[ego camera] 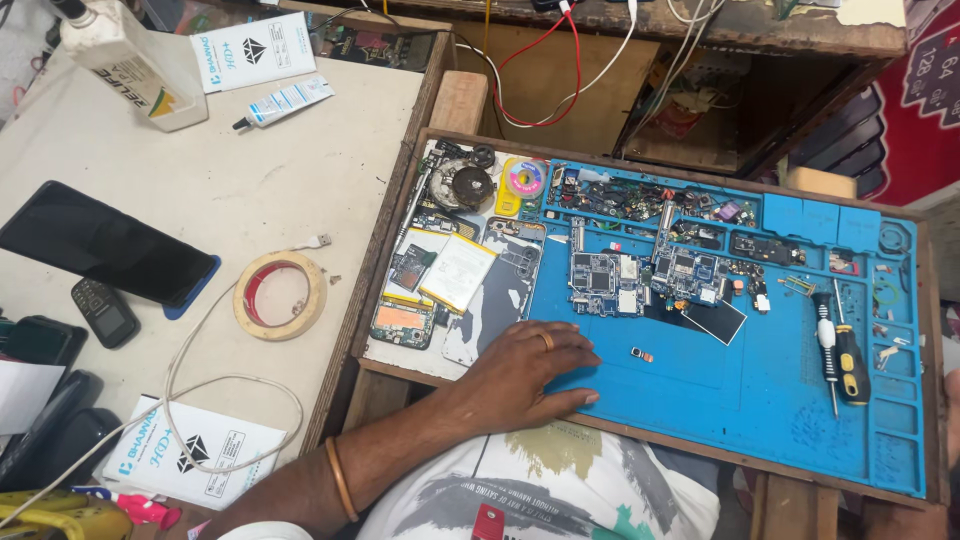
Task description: The person uses a pink-handled screwdriver to remove screws from a smartphone motherboard on a blue workbench. They lift and reposition the board, then continue unscrewing components while other phone parts and tools are visible nearby.
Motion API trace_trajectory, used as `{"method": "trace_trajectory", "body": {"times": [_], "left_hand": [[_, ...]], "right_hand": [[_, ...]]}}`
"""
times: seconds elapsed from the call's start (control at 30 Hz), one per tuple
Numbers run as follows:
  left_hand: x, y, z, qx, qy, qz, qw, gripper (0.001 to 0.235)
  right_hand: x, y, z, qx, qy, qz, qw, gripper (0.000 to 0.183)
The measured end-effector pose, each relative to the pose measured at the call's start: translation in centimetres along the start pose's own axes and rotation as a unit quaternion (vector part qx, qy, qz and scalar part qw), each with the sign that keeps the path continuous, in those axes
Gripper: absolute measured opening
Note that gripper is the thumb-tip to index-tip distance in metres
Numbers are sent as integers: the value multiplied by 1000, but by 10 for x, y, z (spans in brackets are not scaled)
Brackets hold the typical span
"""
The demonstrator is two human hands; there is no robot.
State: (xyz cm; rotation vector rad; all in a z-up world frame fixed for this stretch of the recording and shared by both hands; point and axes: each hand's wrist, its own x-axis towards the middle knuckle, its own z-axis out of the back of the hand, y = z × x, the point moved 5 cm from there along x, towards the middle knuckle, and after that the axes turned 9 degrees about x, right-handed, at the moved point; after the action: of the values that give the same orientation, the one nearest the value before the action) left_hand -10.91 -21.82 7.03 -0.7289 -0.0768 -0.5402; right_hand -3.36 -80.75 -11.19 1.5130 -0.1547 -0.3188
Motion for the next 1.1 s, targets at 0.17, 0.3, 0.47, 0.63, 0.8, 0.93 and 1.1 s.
{"method": "trace_trajectory", "body": {"times": [0.17,0.3,0.47,0.63,0.8,0.93,1.1], "left_hand": [[-7,-2,-13,-9,-4,10,1000,38],[-9,3,-14,-23,-3,16,1000,38],[-13,13,-19,34,32,-52,998,36],[-13,23,-24,71,77,-93,990,35],[-15,21,-25,69,82,-88,990,34],[-11,20,-22,64,81,-85,991,32],[-12,19,-22,58,78,-85,992,32]], "right_hand": [[-3,-11,4,3,1,4,1000,36],[-14,-23,5,7,-2,-1,1000,35],[-39,-31,14,2,-4,-16,1000,35],[-43,-23,20,-2,0,-7,1000,34],[-38,-18,14,12,1,4,1000,34],[-28,-5,7,29,7,24,999,34],[-49,-14,18,-47,-55,3,997,41]]}}
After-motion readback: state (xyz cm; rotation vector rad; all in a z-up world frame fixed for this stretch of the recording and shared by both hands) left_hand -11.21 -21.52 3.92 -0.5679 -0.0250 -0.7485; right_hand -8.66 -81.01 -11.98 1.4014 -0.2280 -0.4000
